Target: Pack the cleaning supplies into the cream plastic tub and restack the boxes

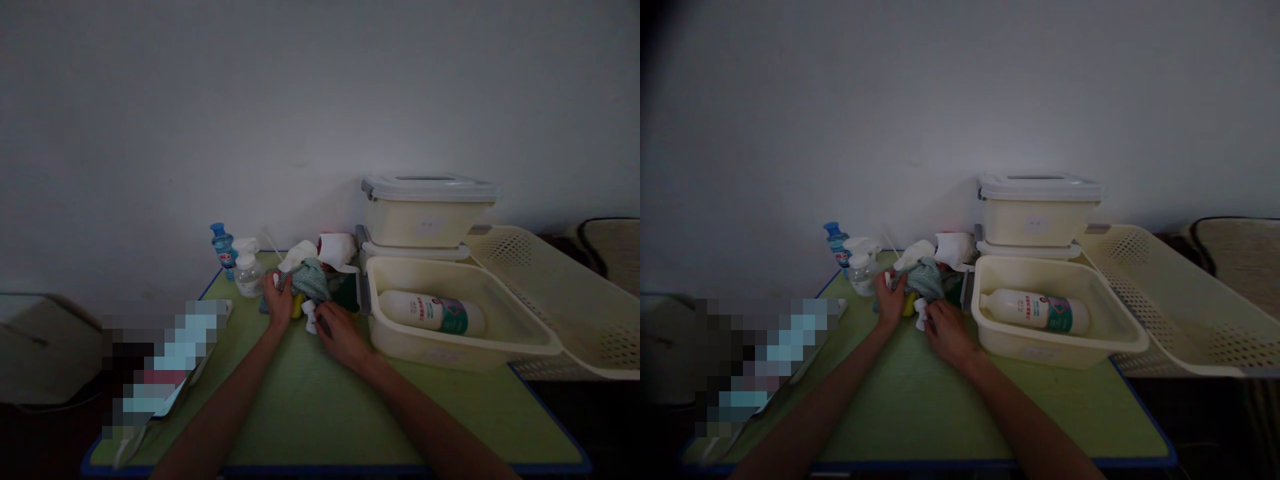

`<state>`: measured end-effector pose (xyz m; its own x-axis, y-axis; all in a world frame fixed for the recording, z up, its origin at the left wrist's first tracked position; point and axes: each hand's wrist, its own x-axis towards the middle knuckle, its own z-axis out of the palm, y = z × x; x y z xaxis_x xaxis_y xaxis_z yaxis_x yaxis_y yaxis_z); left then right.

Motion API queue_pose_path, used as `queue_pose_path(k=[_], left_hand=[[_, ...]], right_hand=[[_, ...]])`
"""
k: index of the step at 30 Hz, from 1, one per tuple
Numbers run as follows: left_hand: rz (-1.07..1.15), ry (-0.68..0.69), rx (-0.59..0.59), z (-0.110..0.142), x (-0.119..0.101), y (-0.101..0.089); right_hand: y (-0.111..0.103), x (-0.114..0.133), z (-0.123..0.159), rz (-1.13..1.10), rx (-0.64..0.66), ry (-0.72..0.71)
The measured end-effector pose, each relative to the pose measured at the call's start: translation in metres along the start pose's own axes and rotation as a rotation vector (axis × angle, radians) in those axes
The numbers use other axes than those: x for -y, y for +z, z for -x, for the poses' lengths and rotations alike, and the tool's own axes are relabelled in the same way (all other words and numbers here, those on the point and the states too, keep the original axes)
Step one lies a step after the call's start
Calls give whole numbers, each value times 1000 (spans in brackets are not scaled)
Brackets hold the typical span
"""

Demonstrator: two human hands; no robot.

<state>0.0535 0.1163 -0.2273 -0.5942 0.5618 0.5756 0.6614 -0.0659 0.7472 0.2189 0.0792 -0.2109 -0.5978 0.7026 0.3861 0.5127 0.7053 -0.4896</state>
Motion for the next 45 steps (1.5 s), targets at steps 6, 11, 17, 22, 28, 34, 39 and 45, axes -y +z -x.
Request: queue_pose_path(k=[6,11,17,22,28,34,39,45], left_hand=[[-64,144,-18,6,-14,-7],[-179,342,199,12,-19,-10],[-305,533,678,2,-22,-16],[-348,633,917,-6,-18,-24],[-327,662,830,-5,-11,-19],[-237,647,660,-6,2,-14],[-168,581,504,-4,8,-11],[-251,600,390,-3,7,-11]], right_hand=[[4,-4,1,-57,-37,9],[7,-6,2,-57,-5,22],[6,-6,2,-38,-41,32],[1,-5,2,31,-136,160],[-3,-1,2,170,-136,172],[-3,-1,3,245,-88,197],[-4,2,3,314,8,200],[-10,5,3,416,101,175]])
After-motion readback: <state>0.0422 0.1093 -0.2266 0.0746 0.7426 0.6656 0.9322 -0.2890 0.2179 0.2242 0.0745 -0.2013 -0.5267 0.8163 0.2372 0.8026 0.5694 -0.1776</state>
